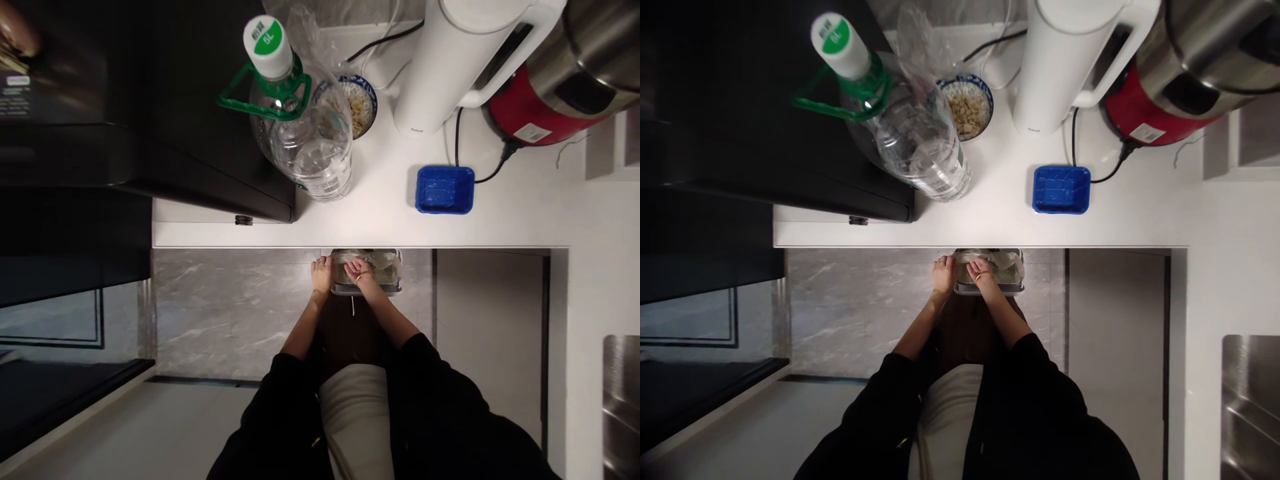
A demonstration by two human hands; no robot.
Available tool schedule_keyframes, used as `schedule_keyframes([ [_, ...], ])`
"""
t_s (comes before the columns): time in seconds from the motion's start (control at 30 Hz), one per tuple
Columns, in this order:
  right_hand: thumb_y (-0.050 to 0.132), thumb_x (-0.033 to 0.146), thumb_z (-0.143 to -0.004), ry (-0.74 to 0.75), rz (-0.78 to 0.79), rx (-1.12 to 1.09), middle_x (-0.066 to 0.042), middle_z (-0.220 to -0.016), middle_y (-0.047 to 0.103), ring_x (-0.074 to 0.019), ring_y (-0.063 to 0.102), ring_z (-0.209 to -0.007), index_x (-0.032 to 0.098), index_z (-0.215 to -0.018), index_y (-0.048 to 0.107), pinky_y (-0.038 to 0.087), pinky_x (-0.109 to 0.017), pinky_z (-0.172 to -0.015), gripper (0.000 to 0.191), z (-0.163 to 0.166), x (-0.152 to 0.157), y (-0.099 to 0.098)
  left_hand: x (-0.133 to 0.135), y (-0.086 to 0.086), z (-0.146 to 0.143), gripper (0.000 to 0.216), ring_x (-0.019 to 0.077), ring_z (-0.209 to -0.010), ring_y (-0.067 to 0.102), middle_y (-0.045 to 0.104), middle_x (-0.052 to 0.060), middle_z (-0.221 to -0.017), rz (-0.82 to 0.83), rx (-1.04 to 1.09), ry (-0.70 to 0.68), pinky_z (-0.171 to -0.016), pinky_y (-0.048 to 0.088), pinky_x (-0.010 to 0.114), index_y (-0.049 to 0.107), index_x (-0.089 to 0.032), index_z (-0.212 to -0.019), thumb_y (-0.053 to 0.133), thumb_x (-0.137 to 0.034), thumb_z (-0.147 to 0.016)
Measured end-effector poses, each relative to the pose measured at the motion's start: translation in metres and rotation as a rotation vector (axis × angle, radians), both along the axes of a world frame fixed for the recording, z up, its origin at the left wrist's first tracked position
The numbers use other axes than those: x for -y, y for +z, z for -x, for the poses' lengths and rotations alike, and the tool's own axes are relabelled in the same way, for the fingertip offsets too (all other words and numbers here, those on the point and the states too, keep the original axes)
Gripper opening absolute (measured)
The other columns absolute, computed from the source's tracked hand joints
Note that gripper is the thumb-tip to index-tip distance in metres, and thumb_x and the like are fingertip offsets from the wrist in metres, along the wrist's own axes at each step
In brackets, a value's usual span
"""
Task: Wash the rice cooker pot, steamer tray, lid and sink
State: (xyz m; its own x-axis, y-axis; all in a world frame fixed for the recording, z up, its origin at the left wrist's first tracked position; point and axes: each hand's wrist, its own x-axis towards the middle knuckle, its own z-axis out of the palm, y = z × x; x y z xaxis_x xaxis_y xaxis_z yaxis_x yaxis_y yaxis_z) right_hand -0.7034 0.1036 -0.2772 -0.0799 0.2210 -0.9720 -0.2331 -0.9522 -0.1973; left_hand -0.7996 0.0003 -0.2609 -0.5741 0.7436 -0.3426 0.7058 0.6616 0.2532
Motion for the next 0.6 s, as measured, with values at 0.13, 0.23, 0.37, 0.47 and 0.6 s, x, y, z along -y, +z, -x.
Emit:
schedule_keyframes([
  [0.13,0.053,0.009,-0.079,-0.029,-0.052,-0.031,0.004,-0.066,0.06,-0.0102,0.066,-0.078,0.025,-0.069,0.05,0.059,-0.027,-0.092,0.019,-0.004,0.007,0.003,0.001,0.001,-0.003,0.027,0.0288,-0.101,0.063,0.069,0.016,-0.105,-0.021,-0.014,0.01,-0.092,0.042,0.04,0.065,-0.016,-0.111,0.041,-0.021,-0.099],
  [0.23,0.051,0.006,-0.079,-0.046,-0.064,-0.051,0.003,-0.068,0.062,-0.0093,0.066,-0.075,0.025,-0.071,0.051,0.059,-0.024,-0.09,0.021,0.005,0.007,0.003,-0.004,0.006,-0.003,0.03,0.0284,-0.101,0.062,0.069,0.016,-0.107,-0.026,-0.02,0.066,-0.091,0.042,0.04,0.065,-0.015,-0.11,0.039,-0.025,-0.101],
  [0.37,0.05,0.009,-0.08,-0.025,-0.106,-0.051,0.003,-0.077,0.068,-0.0106,0.069,-0.083,0.027,-0.077,0.054,0.061,-0.027,-0.086,0.019,0.024,-0.004,-0.002,-0.012,0.014,-0.001,0.031,0.0281,-0.102,0.061,0.07,0.015,-0.108,-0.019,-0.001,0.082,-0.091,0.041,0.04,0.066,-0.017,-0.114,0.04,-0.029,-0.101],
  [0.47,0.049,0.011,-0.082,0.023,-0.126,-0.038,0.003,-0.082,0.071,-0.0107,0.069,-0.087,0.028,-0.082,0.056,0.06,-0.026,-0.083,0.017,0.037,-0.015,-0.007,-0.018,0.016,0.0,0.036,0.0299,-0.106,0.059,0.068,0.016,-0.113,-0.002,0.005,0.041,-0.092,0.041,0.042,0.063,-0.018,-0.127,0.044,-0.03,-0.1],
  [0.6,0.05,0.014,-0.083,0.045,-0.126,-0.032,0.003,-0.088,0.072,-0.01,0.069,-0.089,0.026,-0.086,0.058,0.057,-0.022,-0.084,0.015,0.045,-0.021,-0.009,-0.024,0.015,-0.004,0.044,0.0332,-0.11,0.057,0.065,0.019,-0.12,0.03,0.001,0.043,-0.093,0.041,0.045,0.057,-0.016,-0.138,0.048,-0.028,-0.097],
])
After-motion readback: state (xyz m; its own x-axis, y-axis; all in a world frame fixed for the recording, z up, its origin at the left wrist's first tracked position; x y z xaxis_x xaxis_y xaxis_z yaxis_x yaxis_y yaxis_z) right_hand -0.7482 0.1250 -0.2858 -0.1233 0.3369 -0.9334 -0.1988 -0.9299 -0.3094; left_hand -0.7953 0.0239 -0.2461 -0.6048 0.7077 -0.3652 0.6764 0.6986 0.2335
